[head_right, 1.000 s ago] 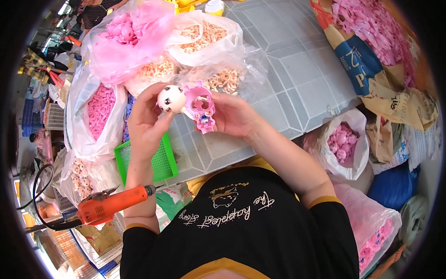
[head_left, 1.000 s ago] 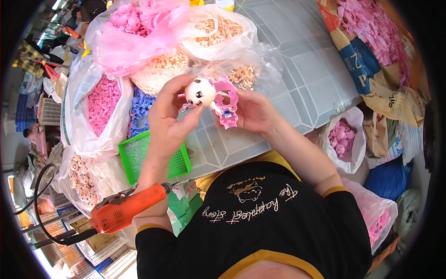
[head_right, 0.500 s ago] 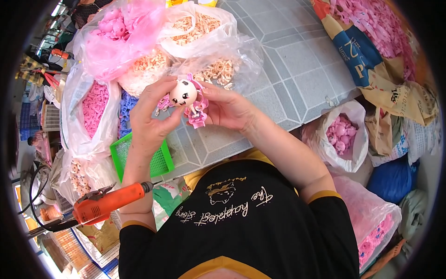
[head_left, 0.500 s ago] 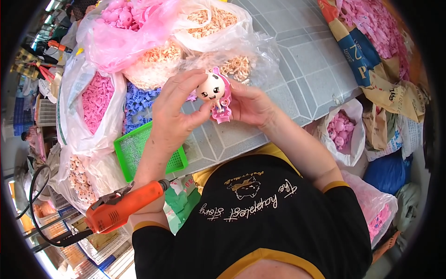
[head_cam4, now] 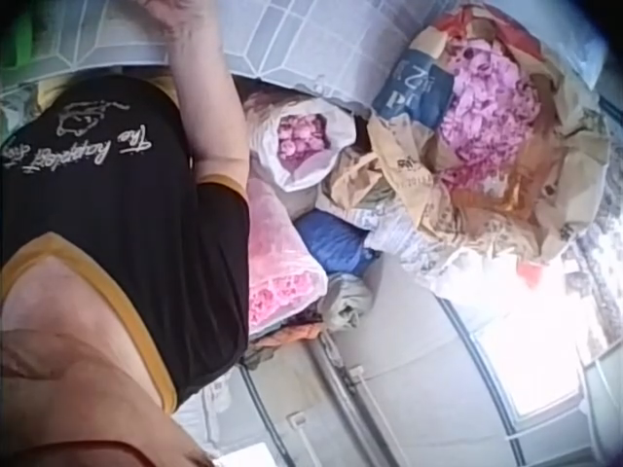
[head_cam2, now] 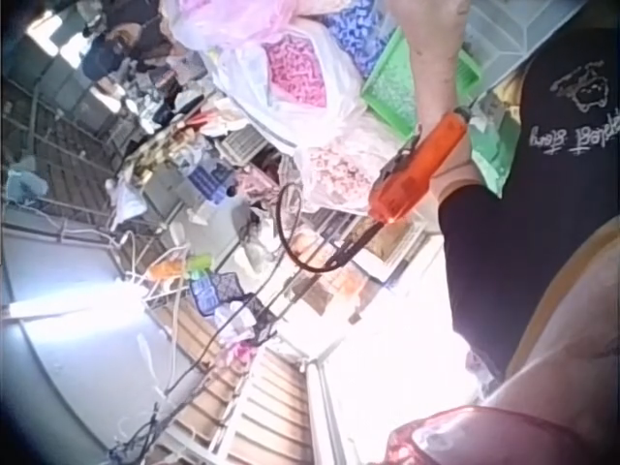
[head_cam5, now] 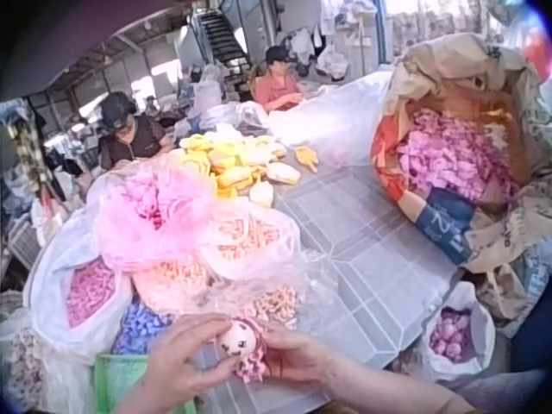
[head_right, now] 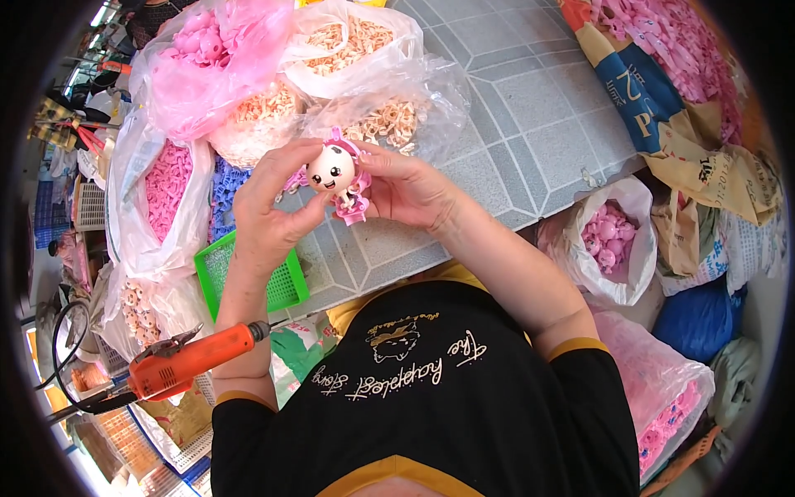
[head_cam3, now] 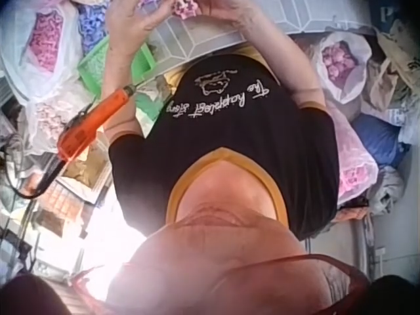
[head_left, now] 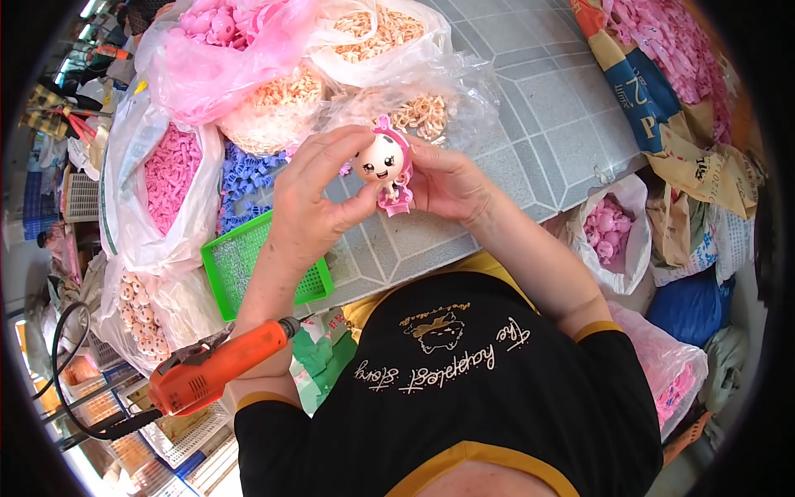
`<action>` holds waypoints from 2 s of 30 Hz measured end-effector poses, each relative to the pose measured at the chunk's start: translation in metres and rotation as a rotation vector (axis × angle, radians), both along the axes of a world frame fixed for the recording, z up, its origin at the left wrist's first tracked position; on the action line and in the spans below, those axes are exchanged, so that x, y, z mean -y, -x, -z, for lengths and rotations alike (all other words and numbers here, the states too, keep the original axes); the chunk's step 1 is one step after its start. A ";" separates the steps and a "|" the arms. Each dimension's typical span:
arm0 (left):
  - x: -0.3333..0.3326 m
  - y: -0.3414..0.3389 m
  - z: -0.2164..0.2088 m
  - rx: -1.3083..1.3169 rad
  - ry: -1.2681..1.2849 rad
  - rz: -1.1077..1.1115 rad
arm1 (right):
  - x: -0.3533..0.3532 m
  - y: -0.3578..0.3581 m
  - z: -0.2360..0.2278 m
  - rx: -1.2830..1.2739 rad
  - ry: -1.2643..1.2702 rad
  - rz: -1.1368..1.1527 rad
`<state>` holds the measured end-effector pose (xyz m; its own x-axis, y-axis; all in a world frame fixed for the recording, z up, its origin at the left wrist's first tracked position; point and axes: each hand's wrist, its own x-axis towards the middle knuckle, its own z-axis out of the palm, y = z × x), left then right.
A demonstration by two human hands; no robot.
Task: Assembling small plastic dolls and attaching decorative elements using a hot glue gun.
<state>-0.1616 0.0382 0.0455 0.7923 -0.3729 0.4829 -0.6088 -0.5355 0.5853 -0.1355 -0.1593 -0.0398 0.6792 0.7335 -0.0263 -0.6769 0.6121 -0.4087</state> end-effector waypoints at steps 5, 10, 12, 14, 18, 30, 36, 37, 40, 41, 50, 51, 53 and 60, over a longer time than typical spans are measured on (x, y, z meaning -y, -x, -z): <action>0.001 0.004 -0.005 -0.003 -0.045 0.001 | 0.001 0.000 -0.002 0.010 -0.045 -0.048; 0.001 0.003 -0.010 0.054 -0.153 0.016 | 0.002 0.005 -0.004 -0.026 -0.146 -0.073; 0.000 0.001 -0.010 0.147 -0.181 0.010 | 0.001 0.005 0.001 0.003 -0.052 -0.030; 0.001 0.004 -0.016 0.243 -0.203 -0.167 | 0.002 0.003 0.001 -0.011 -0.086 -0.023; 0.001 0.004 -0.013 0.195 -0.088 -0.154 | 0.003 0.002 -0.006 -0.030 -0.178 -0.021; 0.011 0.006 -0.009 0.112 0.019 0.021 | 0.009 0.010 0.009 0.015 -0.081 -0.021; 0.006 0.008 -0.024 0.091 0.004 0.074 | 0.009 0.006 0.014 0.032 -0.083 -0.004; 0.003 0.009 -0.027 0.126 -0.017 0.041 | 0.006 0.006 0.014 0.002 -0.109 -0.018; -0.011 -0.003 -0.036 0.214 -0.024 -0.087 | 0.002 0.008 0.008 -0.084 -0.166 -0.012; -0.015 -0.014 -0.035 0.218 -0.017 -0.073 | 0.004 0.007 0.011 -0.099 -0.167 -0.029; -0.105 -0.186 -0.017 0.354 -0.174 -0.468 | 0.004 0.000 0.025 -0.094 -0.120 -0.046; -0.115 -0.196 -0.015 0.346 -0.278 -0.521 | 0.000 -0.002 0.030 -0.044 -0.131 -0.055; -0.107 -0.215 -0.011 0.233 -0.414 -0.609 | 0.004 -0.001 0.028 -0.029 -0.136 -0.026; -0.092 -0.217 -0.033 0.133 -0.448 -0.753 | 0.012 0.000 0.031 -0.026 -0.154 -0.026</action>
<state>0.0555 0.1307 0.0784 0.8514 0.0489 0.5222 -0.0504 -0.9834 0.1742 -0.1355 -0.1716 -0.0712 0.6602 0.7478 0.0702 -0.7028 0.6480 -0.2935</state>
